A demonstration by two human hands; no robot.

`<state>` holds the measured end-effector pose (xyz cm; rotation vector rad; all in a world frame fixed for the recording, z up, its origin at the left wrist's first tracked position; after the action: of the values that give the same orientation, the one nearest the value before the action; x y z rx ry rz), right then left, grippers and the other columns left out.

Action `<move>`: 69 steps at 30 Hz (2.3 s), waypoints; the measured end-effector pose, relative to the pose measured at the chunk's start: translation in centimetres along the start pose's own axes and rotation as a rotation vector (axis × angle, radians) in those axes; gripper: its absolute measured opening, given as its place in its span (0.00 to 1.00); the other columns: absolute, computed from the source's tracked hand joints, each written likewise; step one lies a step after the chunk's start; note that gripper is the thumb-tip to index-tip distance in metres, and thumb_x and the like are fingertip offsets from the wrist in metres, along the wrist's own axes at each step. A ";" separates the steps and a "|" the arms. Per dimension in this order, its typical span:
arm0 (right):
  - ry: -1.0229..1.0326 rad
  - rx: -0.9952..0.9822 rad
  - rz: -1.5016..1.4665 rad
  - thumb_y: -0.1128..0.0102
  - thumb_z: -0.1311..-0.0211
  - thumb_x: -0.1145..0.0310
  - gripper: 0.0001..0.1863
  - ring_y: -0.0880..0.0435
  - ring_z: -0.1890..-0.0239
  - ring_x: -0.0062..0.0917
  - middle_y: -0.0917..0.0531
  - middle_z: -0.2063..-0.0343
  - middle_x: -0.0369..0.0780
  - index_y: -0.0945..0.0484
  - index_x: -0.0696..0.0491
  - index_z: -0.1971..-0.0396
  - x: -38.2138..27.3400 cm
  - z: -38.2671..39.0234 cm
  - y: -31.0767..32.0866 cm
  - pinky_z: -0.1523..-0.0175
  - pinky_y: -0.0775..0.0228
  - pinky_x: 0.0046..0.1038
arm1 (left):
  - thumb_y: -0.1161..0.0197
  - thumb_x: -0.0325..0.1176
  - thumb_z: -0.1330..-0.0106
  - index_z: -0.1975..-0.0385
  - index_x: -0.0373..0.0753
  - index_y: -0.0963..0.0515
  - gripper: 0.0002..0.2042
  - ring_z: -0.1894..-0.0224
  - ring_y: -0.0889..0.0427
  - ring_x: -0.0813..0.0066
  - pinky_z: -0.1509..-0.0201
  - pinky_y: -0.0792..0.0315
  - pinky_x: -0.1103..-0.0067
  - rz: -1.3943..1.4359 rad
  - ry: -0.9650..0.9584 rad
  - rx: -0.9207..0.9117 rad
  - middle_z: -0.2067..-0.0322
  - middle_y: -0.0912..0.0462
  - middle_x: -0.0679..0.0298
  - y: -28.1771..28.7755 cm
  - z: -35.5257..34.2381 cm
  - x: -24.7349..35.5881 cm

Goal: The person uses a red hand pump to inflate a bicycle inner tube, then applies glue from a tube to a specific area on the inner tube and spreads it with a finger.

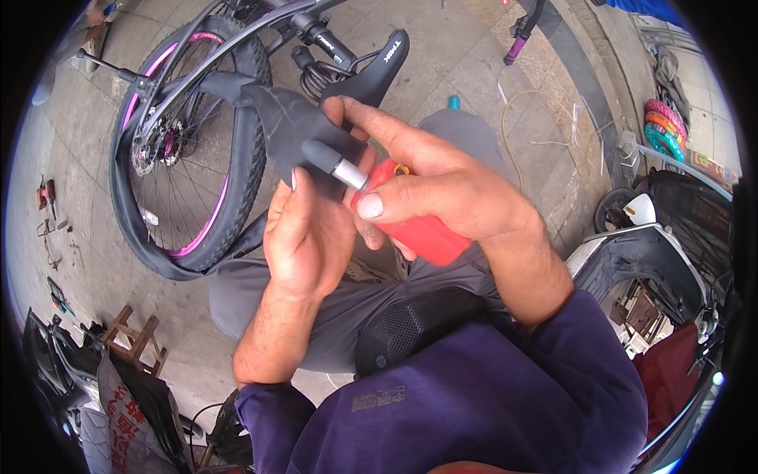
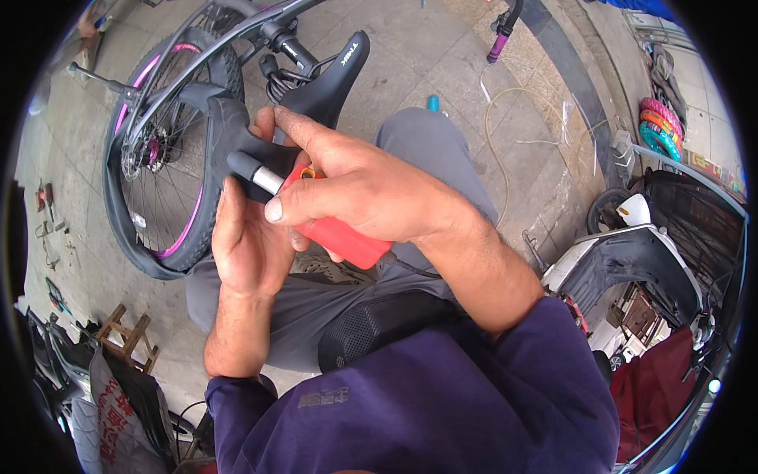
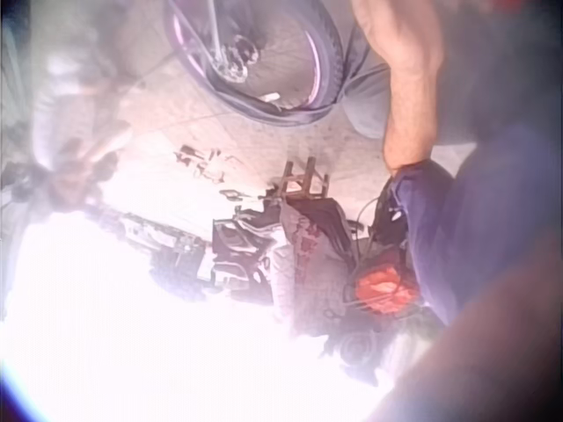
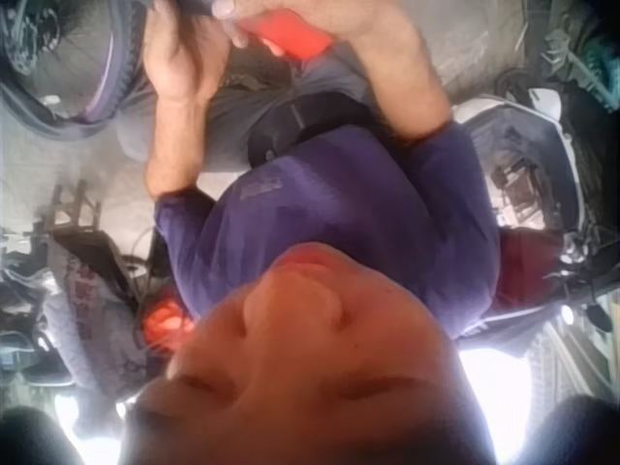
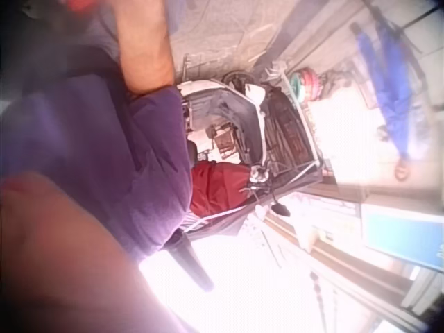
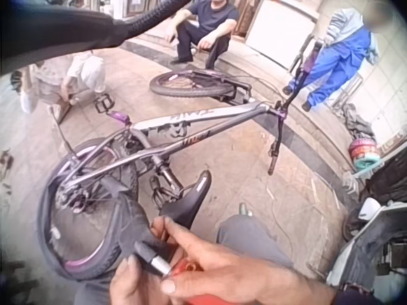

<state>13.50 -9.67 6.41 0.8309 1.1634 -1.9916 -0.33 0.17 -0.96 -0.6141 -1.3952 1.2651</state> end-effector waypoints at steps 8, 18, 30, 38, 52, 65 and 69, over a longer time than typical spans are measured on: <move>-0.107 -0.016 -0.086 0.40 0.35 0.70 0.46 0.13 0.67 0.32 0.18 0.57 0.49 0.55 0.61 0.22 -0.3 0.2 0.6 0.74 0.21 0.25 | 0.53 0.44 0.18 0.27 0.35 0.37 0.26 0.26 0.36 0.56 0.21 0.43 0.58 -0.161 -0.106 -0.008 0.23 0.43 0.53 -0.3 -0.5 -0.2; -0.129 0.030 -0.067 0.39 0.35 0.70 0.46 0.13 0.67 0.32 0.17 0.61 0.48 0.54 0.60 0.22 -0.6 0.0 0.5 0.74 0.20 0.27 | 0.55 0.41 0.17 0.25 0.35 0.40 0.26 0.25 0.37 0.55 0.21 0.44 0.56 -0.234 -0.085 -0.018 0.23 0.42 0.54 0.4 -0.5 -0.3; -0.134 0.016 -0.045 0.43 0.33 0.69 0.44 0.13 0.71 0.32 0.16 0.67 0.50 0.55 0.58 0.21 -0.7 -0.4 1.1 0.75 0.21 0.27 | 0.57 0.43 0.17 0.26 0.36 0.39 0.26 0.42 0.20 0.62 0.50 0.18 0.68 -0.288 -0.159 0.076 0.33 0.29 0.48 -0.7 -1.1 -0.6; -0.071 0.044 0.001 0.41 0.34 0.70 0.43 0.13 0.68 0.31 0.17 0.65 0.48 0.51 0.60 0.22 -1.0 -0.4 0.5 0.74 0.21 0.27 | 0.52 0.47 0.19 0.24 0.36 0.44 0.30 0.27 0.34 0.54 0.27 0.34 0.60 -0.210 -0.072 -0.032 0.26 0.39 0.55 -0.1 -1.1 0.2; -0.008 0.049 0.227 0.37 0.36 0.70 0.48 0.14 0.67 0.28 0.21 0.53 0.47 0.54 0.62 0.22 0.1 0.0 0.9 0.72 0.22 0.28 | 0.56 0.52 0.19 0.22 0.40 0.50 0.33 0.25 0.36 0.51 0.47 0.19 0.67 -0.220 -0.006 0.019 0.22 0.45 0.58 -0.8 -1.3 0.1; -0.080 0.056 0.108 0.36 0.36 0.70 0.47 0.14 0.68 0.27 0.19 0.58 0.46 0.53 0.64 0.23 -0.4 -0.3 0.8 0.72 0.22 0.26 | 0.54 0.46 0.18 0.24 0.33 0.46 0.31 0.23 0.42 0.49 0.28 0.34 0.57 -0.164 -0.033 -0.028 0.23 0.45 0.53 -0.6 -1.2 0.0; -0.031 0.034 0.014 0.34 0.37 0.70 0.50 0.14 0.67 0.26 0.19 0.58 0.46 0.56 0.64 0.22 -0.5 -0.4 0.9 0.70 0.23 0.25 | 0.54 0.47 0.18 0.23 0.33 0.47 0.32 0.23 0.42 0.48 0.25 0.39 0.55 -0.102 -0.036 -0.013 0.23 0.45 0.53 -0.9 -1.2 0.3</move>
<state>14.56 -9.55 6.21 0.8202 1.1055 -2.0112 0.94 0.55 -0.25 -0.5250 -1.4474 1.1916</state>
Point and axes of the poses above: each hand's wrist, its own z-axis away from the middle knuckle, its own y-axis out of the back of the hand, x = y × z, the point moved 1 cm from there along -z, towards the middle knuckle
